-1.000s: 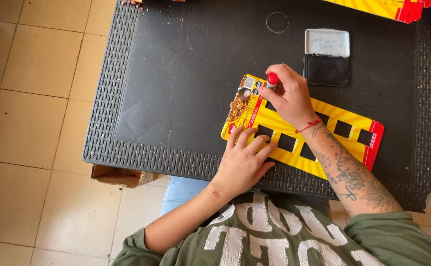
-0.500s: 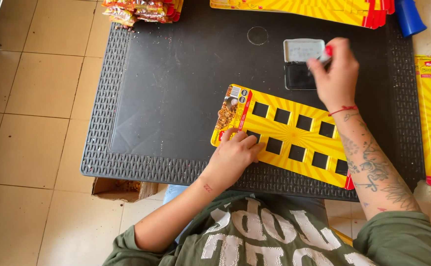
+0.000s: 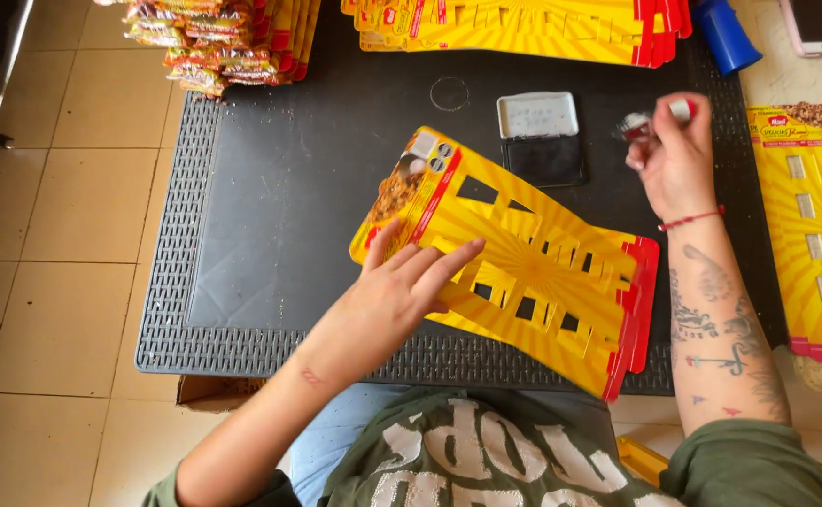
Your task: The person labels yellow packaging strips using a red stamp and ink pad, repeatedly pressing the stamp onto the ink and then onto the packages, while moving the finished strips into a stack.
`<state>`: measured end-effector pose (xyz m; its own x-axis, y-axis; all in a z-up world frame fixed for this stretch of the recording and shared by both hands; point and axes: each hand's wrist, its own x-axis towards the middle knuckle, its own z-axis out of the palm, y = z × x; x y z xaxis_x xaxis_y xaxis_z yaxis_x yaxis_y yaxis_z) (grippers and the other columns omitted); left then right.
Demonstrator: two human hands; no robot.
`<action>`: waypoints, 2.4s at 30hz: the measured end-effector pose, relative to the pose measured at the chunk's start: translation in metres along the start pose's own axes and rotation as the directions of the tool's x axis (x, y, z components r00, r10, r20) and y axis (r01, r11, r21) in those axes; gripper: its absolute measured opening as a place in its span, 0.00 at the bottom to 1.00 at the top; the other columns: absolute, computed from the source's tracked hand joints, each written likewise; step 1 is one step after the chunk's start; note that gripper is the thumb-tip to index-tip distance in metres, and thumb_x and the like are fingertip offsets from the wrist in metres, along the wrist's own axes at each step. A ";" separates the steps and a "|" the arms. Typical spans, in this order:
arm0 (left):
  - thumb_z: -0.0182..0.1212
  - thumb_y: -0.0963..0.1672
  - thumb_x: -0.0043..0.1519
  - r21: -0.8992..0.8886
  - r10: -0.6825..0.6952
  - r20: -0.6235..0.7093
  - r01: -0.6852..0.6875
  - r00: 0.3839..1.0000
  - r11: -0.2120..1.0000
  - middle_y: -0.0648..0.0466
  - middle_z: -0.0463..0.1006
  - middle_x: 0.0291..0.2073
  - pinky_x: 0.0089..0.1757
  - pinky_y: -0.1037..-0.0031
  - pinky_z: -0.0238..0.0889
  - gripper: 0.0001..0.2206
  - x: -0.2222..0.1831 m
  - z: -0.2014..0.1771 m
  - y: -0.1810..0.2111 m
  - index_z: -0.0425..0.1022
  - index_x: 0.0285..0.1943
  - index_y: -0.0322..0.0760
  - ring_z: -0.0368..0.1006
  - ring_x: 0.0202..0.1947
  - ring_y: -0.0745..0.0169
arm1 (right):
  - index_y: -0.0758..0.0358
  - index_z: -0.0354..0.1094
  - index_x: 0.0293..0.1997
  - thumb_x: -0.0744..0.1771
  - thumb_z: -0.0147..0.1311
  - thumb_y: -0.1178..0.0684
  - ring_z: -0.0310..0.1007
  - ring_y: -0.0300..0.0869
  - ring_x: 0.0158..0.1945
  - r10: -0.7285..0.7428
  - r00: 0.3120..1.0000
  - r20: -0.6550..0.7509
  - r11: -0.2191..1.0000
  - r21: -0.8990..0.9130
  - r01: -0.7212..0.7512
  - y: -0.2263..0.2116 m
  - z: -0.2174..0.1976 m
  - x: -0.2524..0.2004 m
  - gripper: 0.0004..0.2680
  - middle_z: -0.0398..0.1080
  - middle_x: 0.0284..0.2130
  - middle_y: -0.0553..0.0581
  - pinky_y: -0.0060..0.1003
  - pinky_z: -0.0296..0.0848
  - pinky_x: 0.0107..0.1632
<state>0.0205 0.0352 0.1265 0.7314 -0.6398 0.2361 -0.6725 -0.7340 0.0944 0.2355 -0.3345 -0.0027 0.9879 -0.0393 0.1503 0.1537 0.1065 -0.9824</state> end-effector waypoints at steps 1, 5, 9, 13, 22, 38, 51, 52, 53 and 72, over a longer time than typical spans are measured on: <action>0.57 0.35 0.60 -0.029 0.027 -0.018 -0.028 0.999 0.999 0.51 0.74 0.45 0.69 0.46 0.46 0.35 0.005 -0.009 -0.004 0.48 0.79 0.34 0.69 0.49 0.53 | 0.47 0.61 0.48 0.73 0.54 0.49 0.66 0.38 0.34 0.101 0.995 -0.012 0.978 0.184 -0.097 0.009 -0.012 0.003 0.04 0.61 0.36 0.48 0.28 0.60 0.33; 0.61 0.32 0.60 -0.135 0.037 -0.089 -0.048 0.995 0.990 0.50 0.74 0.62 0.72 0.46 0.40 0.28 0.044 -0.047 -0.026 0.58 0.70 0.30 0.70 0.64 0.51 | 0.47 0.68 0.39 0.70 0.57 0.40 0.61 0.38 0.31 0.253 0.967 0.003 0.799 0.562 -0.211 0.044 -0.048 0.023 0.08 0.61 0.30 0.43 0.30 0.57 0.36; 0.58 0.29 0.55 -0.039 0.079 -0.217 -0.090 0.973 0.995 0.40 0.70 0.64 0.69 0.48 0.43 0.37 0.115 -0.024 -0.092 0.51 0.76 0.26 0.68 0.64 0.45 | 0.39 0.65 0.37 0.73 0.52 0.44 0.67 0.35 0.33 0.165 0.986 -0.026 0.888 0.439 -0.137 0.051 -0.049 0.023 0.06 0.62 0.28 0.44 0.36 0.70 0.42; 0.59 0.30 0.56 -0.088 0.026 -0.319 -0.057 0.947 0.995 0.44 0.74 0.52 0.61 0.52 0.53 0.39 0.197 0.031 -0.164 0.49 0.77 0.38 0.71 0.51 0.43 | 0.46 0.68 0.37 0.68 0.60 0.44 0.60 0.37 0.33 0.274 0.962 -0.010 0.765 0.608 -0.212 0.037 -0.039 0.017 0.06 0.66 0.32 0.45 0.30 0.57 0.36; 0.83 0.53 0.50 -0.077 -0.125 -0.283 0.108 0.951 0.991 0.51 0.73 0.51 0.55 0.56 0.56 0.46 0.207 0.108 -0.135 0.57 0.74 0.43 0.68 0.51 0.48 | 0.54 0.55 0.51 0.71 0.54 0.56 0.70 0.41 0.33 0.005 1.000 -0.025 1.000 -0.024 -0.005 0.012 0.005 -0.005 0.09 0.62 0.40 0.54 0.30 0.69 0.31; 0.89 0.51 0.35 -0.438 -0.338 -0.020 0.295 0.941 0.849 0.54 0.80 0.45 0.50 0.59 0.67 0.56 0.176 0.170 -0.091 0.50 0.71 0.44 0.74 0.51 0.50 | 0.63 0.58 0.46 0.66 0.70 0.47 0.77 0.63 0.36 -0.371 0.885 0.281 0.207 -0.904 0.374 0.002 0.072 -0.009 0.18 0.69 0.33 0.65 0.53 0.73 0.35; 0.88 0.54 0.34 -0.369 -0.368 -0.022 0.334 0.930 0.867 0.59 0.79 0.45 0.52 0.59 0.65 0.55 0.177 0.178 -0.091 0.51 0.69 0.47 0.73 0.53 0.57 | 0.63 0.58 0.43 0.65 0.70 0.49 0.76 0.65 0.36 -0.357 0.896 0.264 0.318 -0.868 0.383 0.011 0.114 -0.025 0.17 0.71 0.31 0.68 0.54 0.73 0.34; 0.88 0.53 0.35 -0.369 -0.365 -0.032 0.328 0.930 0.869 0.58 0.79 0.45 0.52 0.59 0.65 0.55 0.176 0.177 -0.091 0.51 0.69 0.45 0.73 0.53 0.56 | 0.63 0.59 0.44 0.65 0.71 0.51 0.76 0.66 0.36 -0.376 0.898 0.228 0.317 -0.879 0.356 0.009 0.108 -0.020 0.17 0.71 0.31 0.69 0.56 0.73 0.34; 0.88 0.53 0.36 -0.368 -0.360 -0.046 0.320 0.932 0.873 0.56 0.80 0.46 0.53 0.59 0.65 0.55 0.176 0.176 -0.091 0.51 0.69 0.44 0.73 0.53 0.55 | 0.64 0.59 0.44 0.64 0.72 0.52 0.76 0.68 0.36 -0.397 0.898 0.190 0.316 -0.890 0.328 0.007 0.102 -0.013 0.17 0.71 0.31 0.71 0.58 0.72 0.33; 0.63 0.56 0.57 -0.389 -0.369 -0.159 0.286 0.915 0.876 0.44 0.65 0.67 0.68 0.34 0.29 0.37 -0.047 0.112 0.039 0.60 0.74 0.39 0.50 0.75 0.34 | 0.50 0.66 0.51 0.70 0.48 0.33 0.63 0.36 0.29 0.429 0.862 0.271 0.786 0.359 -0.504 -0.011 0.129 -0.079 0.14 0.70 0.35 0.59 0.22 0.58 0.30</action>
<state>-0.0274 0.0115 0.0104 0.9001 -0.2781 0.3354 -0.4240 -0.7368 0.5267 0.1589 -0.2045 0.0109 0.9233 0.2813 -0.2615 -0.3689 0.4600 -0.8076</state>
